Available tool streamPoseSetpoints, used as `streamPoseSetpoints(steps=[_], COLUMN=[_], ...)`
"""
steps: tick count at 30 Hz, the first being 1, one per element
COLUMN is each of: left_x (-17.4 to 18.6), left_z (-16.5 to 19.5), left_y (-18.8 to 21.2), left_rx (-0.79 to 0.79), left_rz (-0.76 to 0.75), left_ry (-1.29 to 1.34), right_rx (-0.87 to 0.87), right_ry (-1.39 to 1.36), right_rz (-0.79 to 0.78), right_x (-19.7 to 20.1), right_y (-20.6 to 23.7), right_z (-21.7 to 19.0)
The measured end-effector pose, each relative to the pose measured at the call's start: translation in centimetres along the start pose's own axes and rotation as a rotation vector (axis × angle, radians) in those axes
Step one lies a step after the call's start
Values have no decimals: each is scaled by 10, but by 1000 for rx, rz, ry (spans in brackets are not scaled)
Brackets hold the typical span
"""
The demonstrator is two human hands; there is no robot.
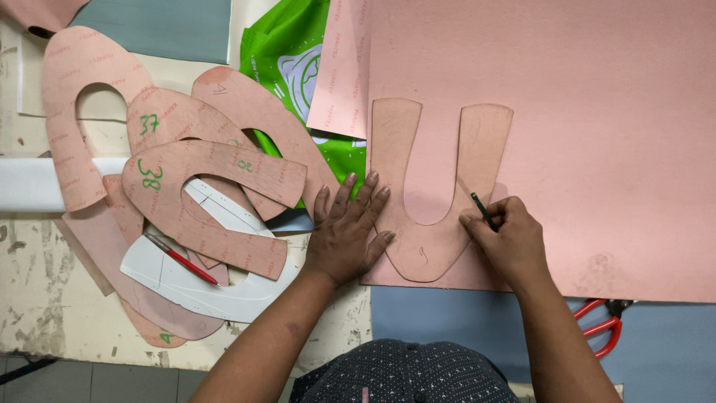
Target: The person uses scissors to trim a U-shaped pink material piece, then places it on a larger sheet and traces its outline with a pencil. The person handles multiple pink material pieces and a pencil on a cluttered worktable.
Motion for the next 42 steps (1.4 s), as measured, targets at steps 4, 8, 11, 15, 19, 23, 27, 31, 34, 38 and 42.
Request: streamPoseSetpoints(steps=[4,8,11,15,19,23,27,31,34,38,42], left_x=[0,0,-1,-1,1,1,2,3,5,7,6], left_z=[-1,-1,-3,-1,0,-1,-2,0,0,1,0], left_y=[-1,-1,0,-1,0,1,0,0,1,1,1], left_rx=[8,13,31,24,11,14,16,3,1,-4,-3], left_rz=[-4,-5,-15,8,30,25,19,24,36,47,38], left_ry=[6,3,14,4,-19,-3,19,-5,0,3,0], right_rx=[8,-14,-4,27,-12,-14,23,5,10,26,76], right_ry=[3,19,21,5,-1,1,-9,18,17,15,30], right_rz=[3,-3,6,24,6,1,0,1,5,9,16], right_x=[0,-2,-1,0,-1,-1,-1,0,-1,-1,0], right_y=[0,0,-1,-1,-1,0,0,0,0,0,0], right_z=[-1,1,1,-1,2,2,-2,1,1,2,-1])
Point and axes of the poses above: each hand's wrist, its own y-axis away from the middle knuckle, its own x-axis out of the back of the hand, z = x × y, the point moved 9 cm from there along -y, towards the middle knuckle, and after that the axes turned 2 degrees about z, right-handed, at the moved point
